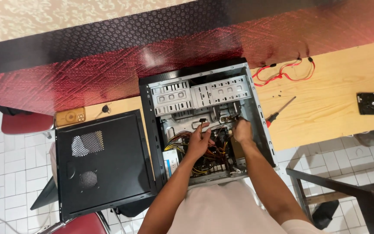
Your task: Connecting power supply unit cables to the motherboard and internal components of a desktop computer.
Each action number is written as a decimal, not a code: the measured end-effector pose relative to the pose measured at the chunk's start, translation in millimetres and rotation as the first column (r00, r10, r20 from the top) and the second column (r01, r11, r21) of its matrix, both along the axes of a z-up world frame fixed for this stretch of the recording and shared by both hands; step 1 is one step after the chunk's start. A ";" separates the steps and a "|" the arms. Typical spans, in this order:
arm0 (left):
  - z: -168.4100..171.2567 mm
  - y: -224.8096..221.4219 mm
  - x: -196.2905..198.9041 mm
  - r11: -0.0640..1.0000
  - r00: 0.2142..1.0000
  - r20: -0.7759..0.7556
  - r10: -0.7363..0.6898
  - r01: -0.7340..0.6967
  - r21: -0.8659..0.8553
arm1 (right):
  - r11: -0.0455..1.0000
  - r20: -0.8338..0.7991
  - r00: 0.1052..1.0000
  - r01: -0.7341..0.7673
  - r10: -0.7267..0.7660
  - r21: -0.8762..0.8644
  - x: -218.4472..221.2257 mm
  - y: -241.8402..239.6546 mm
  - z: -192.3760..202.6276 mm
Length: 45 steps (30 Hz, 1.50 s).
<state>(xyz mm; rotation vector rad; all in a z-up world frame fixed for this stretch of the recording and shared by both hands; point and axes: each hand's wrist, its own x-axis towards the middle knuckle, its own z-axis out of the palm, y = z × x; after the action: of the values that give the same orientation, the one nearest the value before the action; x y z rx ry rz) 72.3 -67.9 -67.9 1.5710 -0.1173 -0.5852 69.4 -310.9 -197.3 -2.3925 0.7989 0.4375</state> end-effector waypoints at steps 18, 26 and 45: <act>2.5 -2.0 0.5 1.000 1.000 -0.003 -0.018 0.018 0.006 | 0.966 0.153 0.971 0.151 -0.185 0.210 5.2 -10.4 13.8; 1.1 -4.9 -1.0 1.000 1.000 0.005 -0.026 0.026 0.013 | 0.961 0.122 0.969 0.186 -0.213 0.206 -5.6 4.2 43.5; -8.3 -6.4 -1.4 0.999 1.000 0.026 0.017 -0.018 0.028 | 0.998 0.048 0.997 0.055 -0.057 0.033 -0.4 -3.3 22.1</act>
<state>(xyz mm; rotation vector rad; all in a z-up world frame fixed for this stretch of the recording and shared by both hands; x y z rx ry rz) 70.9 -74.3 -76.2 1.6053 -0.1147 -0.5550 69.0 -314.2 -175.2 -2.3363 0.8289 0.3647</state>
